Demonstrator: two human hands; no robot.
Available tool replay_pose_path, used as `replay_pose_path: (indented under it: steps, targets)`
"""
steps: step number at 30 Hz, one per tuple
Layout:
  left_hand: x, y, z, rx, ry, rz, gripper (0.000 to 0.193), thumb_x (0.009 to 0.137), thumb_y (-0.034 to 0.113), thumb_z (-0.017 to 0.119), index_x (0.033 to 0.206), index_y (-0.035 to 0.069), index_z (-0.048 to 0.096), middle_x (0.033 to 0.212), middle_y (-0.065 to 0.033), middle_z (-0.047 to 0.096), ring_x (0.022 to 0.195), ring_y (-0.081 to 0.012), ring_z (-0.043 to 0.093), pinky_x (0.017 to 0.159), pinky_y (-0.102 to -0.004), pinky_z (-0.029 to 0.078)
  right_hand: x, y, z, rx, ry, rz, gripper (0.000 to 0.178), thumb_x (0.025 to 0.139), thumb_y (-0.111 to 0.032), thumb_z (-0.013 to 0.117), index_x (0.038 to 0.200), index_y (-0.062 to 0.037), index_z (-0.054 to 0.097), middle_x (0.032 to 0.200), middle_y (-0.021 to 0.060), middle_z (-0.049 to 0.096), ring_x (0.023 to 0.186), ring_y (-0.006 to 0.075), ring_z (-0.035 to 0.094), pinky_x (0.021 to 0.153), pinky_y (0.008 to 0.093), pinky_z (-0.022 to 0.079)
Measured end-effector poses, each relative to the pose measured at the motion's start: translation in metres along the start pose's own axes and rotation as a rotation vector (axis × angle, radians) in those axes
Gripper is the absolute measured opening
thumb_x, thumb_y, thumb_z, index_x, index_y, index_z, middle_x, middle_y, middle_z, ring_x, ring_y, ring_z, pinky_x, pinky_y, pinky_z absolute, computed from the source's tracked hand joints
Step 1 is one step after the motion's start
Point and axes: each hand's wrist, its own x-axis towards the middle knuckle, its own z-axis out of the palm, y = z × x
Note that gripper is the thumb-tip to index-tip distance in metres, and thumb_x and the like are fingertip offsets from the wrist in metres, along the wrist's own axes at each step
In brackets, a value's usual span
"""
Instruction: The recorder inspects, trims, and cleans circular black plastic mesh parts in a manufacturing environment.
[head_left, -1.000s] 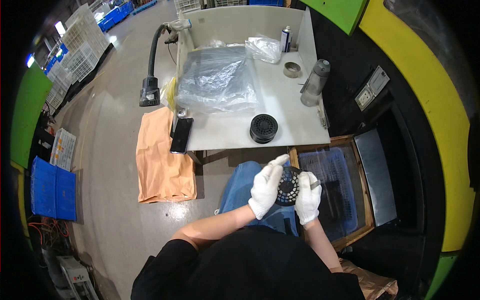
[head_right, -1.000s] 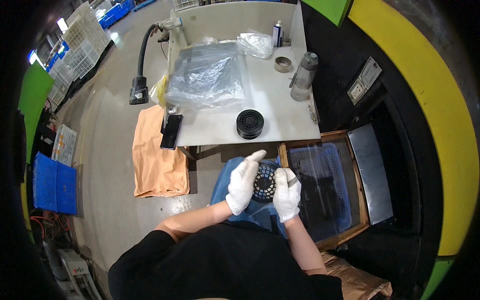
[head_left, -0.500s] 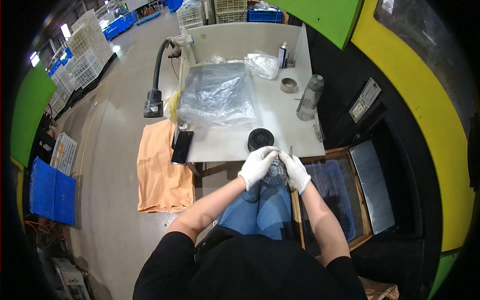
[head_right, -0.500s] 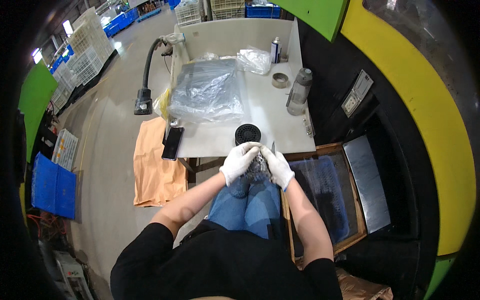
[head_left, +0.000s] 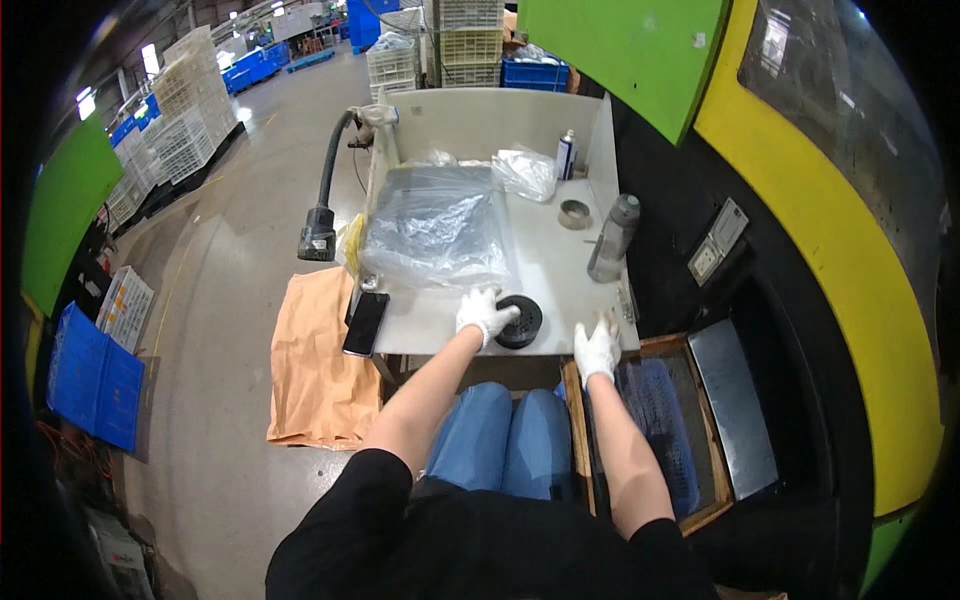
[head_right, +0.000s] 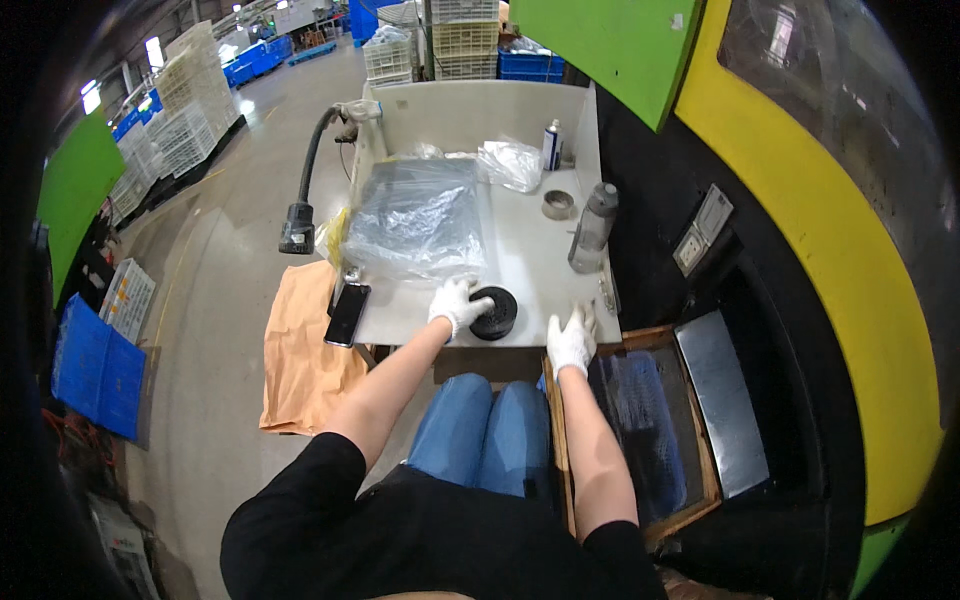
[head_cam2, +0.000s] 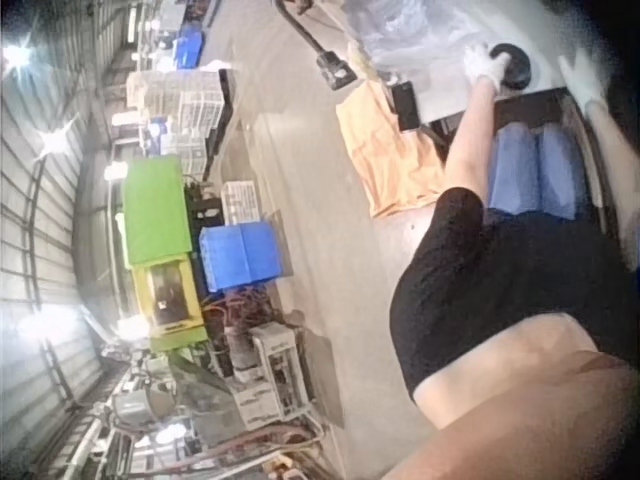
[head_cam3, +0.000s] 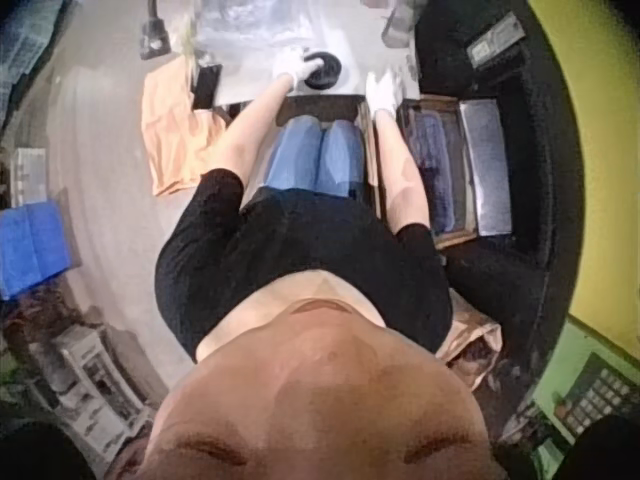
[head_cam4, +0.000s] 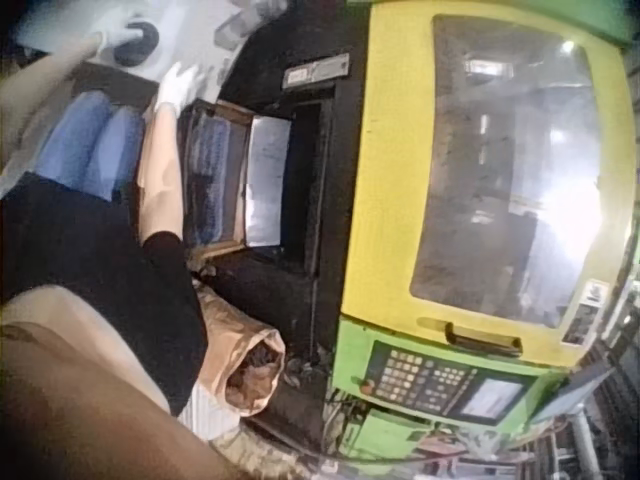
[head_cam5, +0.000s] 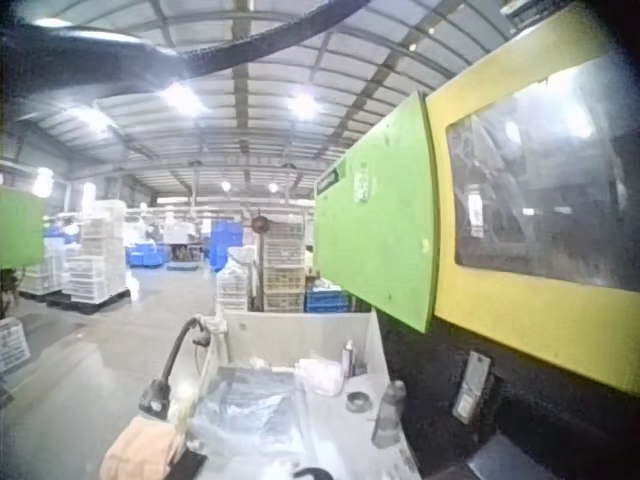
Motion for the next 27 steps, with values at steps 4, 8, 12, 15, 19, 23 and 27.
replay_pose_path:
  steps: [4, 8, 12, 15, 19, 23, 27]
  targets:
    - [0.003, -0.009, 0.025, -0.624, -0.238, -0.082, 0.052, 0.079, 0.044, 0.072, 0.115, 0.007, 0.068, 0.106, -0.0151, 0.071, 0.097, -0.0274, 0.068, 0.088, -0.0352, 0.051, -0.031, -0.020, -0.002, 0.184, -0.194, 0.051, 0.066, 0.090, -0.046, 0.056, 0.139, -0.0040, 0.043, 0.121, 0.0249, 0.060, 0.111, 0.0371, 0.059, 0.098, 0.0444, 0.044]
    - [-0.001, -0.006, 0.025, -0.486, -0.333, -0.093, 0.065, 0.076, 0.049, 0.072, 0.118, 0.000, 0.064, 0.109, -0.0181, 0.069, 0.101, -0.0253, 0.067, 0.092, -0.0342, 0.050, -0.052, -0.029, 0.020, 0.582, -0.608, 0.462, 0.082, 0.091, -0.057, 0.054, 0.151, -0.0102, 0.024, 0.117, 0.0234, 0.061, 0.084, 0.0299, 0.068, 0.077, 0.0369, 0.056]
    - [-0.030, 0.008, 0.020, -0.318, -0.375, -0.011, 0.067, 0.076, 0.056, 0.068, 0.117, 0.004, 0.066, 0.110, -0.0186, 0.069, 0.104, -0.0301, 0.066, 0.092, -0.0353, 0.050, -0.068, -0.035, 0.044, 1.234, -0.413, 0.544, 0.073, 0.093, -0.046, 0.060, 0.150, -0.0248, 0.019, 0.129, 0.0149, 0.053, 0.098, 0.0311, 0.064, 0.074, 0.0450, 0.059]
    - [-0.064, 0.018, 0.019, -0.341, -0.376, -0.112, 0.066, 0.079, 0.055, 0.066, 0.118, 0.001, 0.064, 0.110, -0.0216, 0.068, 0.103, -0.0295, 0.066, 0.091, -0.0352, 0.050, -0.083, -0.035, 0.042, 1.506, -0.371, 0.608, 0.051, 0.093, -0.025, 0.064, 0.137, -0.0216, 0.040, 0.126, 0.0102, 0.055, 0.113, 0.0300, 0.058, 0.085, 0.0542, 0.055]
    - [-0.115, 0.028, 0.019, -1.269, -0.524, -0.262, 0.061, 0.091, 0.023, 0.066, 0.138, -0.006, 0.041, 0.125, -0.0137, 0.059, 0.110, -0.0208, 0.058, 0.095, -0.0334, 0.048, -0.111, -0.032, 0.000, 1.068, -0.364, 0.440, 0.061, 0.088, -0.022, 0.070, 0.140, -0.0129, 0.040, 0.128, 0.0107, 0.055, 0.111, 0.0245, 0.058, 0.093, 0.0399, 0.051]
    - [-0.160, 0.040, 0.009, -1.647, -0.502, -0.554, 0.074, 0.091, 0.020, 0.067, 0.149, 0.007, 0.024, 0.132, -0.0107, 0.052, 0.118, -0.0217, 0.055, 0.097, -0.0400, 0.049, -0.133, -0.047, -0.066, 0.501, -0.376, 0.073, 0.089, 0.075, -0.030, 0.078, 0.147, -0.0072, 0.031, 0.136, 0.0225, 0.050, 0.121, 0.0330, 0.054, 0.102, 0.0389, 0.044]
    - [-0.182, 0.051, -0.019, -2.070, -0.800, -0.296, 0.062, 0.091, 0.024, 0.067, 0.142, 0.012, 0.034, 0.132, -0.0107, 0.051, 0.122, -0.0253, 0.053, 0.100, -0.0418, 0.049, -0.141, -0.068, -0.120, 0.469, -0.425, 0.028, 0.103, 0.073, -0.035, 0.079, 0.151, -0.0064, 0.019, 0.142, 0.0263, 0.043, 0.128, 0.0343, 0.049, 0.106, 0.0402, 0.040]
